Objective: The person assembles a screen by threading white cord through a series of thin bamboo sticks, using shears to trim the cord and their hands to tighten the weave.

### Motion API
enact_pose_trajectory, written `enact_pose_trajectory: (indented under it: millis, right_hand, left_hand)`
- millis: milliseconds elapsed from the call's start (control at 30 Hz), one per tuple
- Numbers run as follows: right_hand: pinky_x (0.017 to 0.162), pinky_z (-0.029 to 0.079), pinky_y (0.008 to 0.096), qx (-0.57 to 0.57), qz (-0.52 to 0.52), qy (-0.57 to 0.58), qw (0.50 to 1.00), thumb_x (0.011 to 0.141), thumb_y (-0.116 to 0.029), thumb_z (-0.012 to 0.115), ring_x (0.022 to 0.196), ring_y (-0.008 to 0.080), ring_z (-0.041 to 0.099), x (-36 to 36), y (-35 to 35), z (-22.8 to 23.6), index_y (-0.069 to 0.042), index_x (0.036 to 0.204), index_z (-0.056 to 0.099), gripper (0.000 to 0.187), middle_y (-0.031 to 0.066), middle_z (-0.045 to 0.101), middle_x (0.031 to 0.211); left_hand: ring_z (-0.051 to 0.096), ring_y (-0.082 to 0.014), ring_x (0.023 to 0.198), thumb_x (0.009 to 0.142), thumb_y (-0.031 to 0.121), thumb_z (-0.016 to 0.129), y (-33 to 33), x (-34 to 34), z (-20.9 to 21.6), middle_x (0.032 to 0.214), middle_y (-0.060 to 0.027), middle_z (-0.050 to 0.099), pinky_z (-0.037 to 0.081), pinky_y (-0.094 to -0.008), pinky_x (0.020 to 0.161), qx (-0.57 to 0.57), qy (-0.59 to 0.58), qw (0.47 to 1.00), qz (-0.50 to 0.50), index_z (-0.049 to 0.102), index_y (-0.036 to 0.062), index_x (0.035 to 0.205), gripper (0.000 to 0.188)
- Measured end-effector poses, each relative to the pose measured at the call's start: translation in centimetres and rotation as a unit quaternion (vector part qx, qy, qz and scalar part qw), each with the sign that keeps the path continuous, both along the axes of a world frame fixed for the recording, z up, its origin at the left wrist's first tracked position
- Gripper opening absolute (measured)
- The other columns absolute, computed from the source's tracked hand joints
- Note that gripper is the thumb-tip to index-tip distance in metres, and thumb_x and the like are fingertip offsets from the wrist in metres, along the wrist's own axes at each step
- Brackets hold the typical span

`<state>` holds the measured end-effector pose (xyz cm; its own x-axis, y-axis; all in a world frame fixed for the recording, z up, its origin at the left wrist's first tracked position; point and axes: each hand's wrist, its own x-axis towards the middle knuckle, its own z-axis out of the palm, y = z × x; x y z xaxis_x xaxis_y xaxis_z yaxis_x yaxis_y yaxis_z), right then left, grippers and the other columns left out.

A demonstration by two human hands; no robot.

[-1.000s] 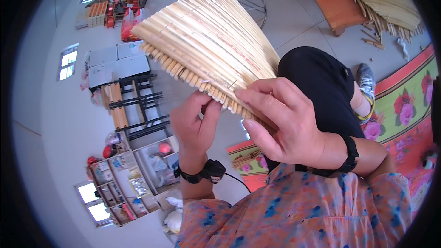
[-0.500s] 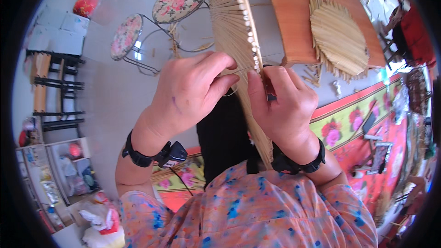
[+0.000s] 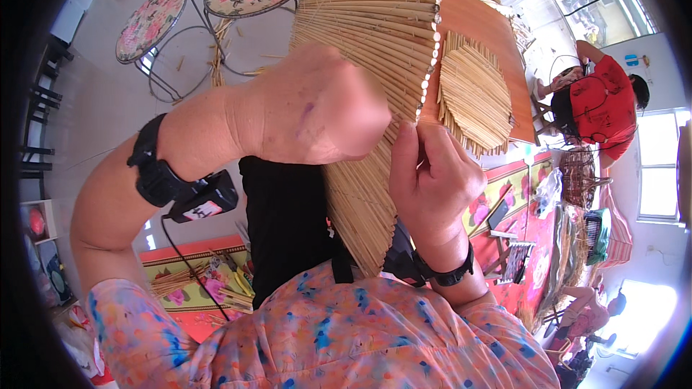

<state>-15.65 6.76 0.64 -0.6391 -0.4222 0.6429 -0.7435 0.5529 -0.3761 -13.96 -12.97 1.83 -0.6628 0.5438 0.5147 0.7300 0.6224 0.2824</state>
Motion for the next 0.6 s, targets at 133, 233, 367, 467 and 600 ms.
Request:
enact_pose_trajectory:
  millis: [133,233,367,467,600]
  right_hand:
    - [0.04,0.037,0.0358,0.022,-0.033,0.001,0.999,0.085,-0.012,0.067,0.042,0.0258,0.048,-0.7,0.9,-0.6,-0.007,0.064,0.053,0.026,0.0076,0.047,0.053]
    - [0.041,0.039,0.0355,0.02,-0.057,-0.013,0.998,0.085,-0.01,0.067,0.043,0.0256,0.051,-1.9,2.1,-0.9,-0.005,0.066,0.056,0.022,0.0095,0.051,0.053]
    - [0.046,0.042,0.0305,-0.01,-0.03,-0.081,0.996,0.082,-0.009,0.069,0.046,0.0196,0.053,-0.9,1.4,-0.5,-0.005,0.077,0.063,0.009,0.0065,0.057,0.06]
    - [0.051,0.045,0.0269,-0.057,-0.046,0.017,0.997,0.079,-0.006,0.071,0.054,0.0146,0.056,-1.3,1.6,-0.7,-0.006,0.089,0.066,0.011,0.0036,0.062,0.07]
    - [0.06,0.049,0.0254,-0.13,-0.016,0.078,0.988,0.079,0.001,0.07,0.067,0.0128,0.06,-1.4,2.8,-0.4,0.0,0.102,0.064,0.024,0.0059,0.067,0.086]
  left_hand:
    - [0.051,-0.0275,0.047,0.069,0.008,0.065,-1.2,1.8,0.2,0.053,-0.0075,0.046,0.037,-0.0371,0.043,0.005,-0.09,0.996,-0.015,0.043,0.0071,0.059,0.025]
    - [0.04,-0.0226,0.042,0.071,0.007,0.063,-3.8,5.2,-2.2,0.051,-0.0045,0.034,0.033,-0.0329,0.042,0.001,-0.111,0.993,0.029,0.038,0.009,0.057,0.028]
    - [0.05,-0.0146,0.05,0.084,0.006,0.057,-5.4,8.2,-2.9,0.065,-0.0054,0.056,0.039,-0.029,0.046,0.232,-0.134,0.954,0.134,0.057,0.005,0.074,0.01]
    - [0.051,-0.008,0.057,0.092,0.003,0.052,-4.6,9.6,-4.2,0.077,-0.0072,0.061,0.04,-0.024,0.049,0.476,-0.099,0.858,0.167,0.061,0.0002,0.088,0.01]
    - [0.052,-0.0061,0.06,0.091,-0.001,0.054,-0.8,8.6,-4.6,0.084,-0.0057,0.064,0.042,-0.0206,0.053,0.529,-0.077,0.822,0.195,0.066,-0.0005,0.096,0.012]
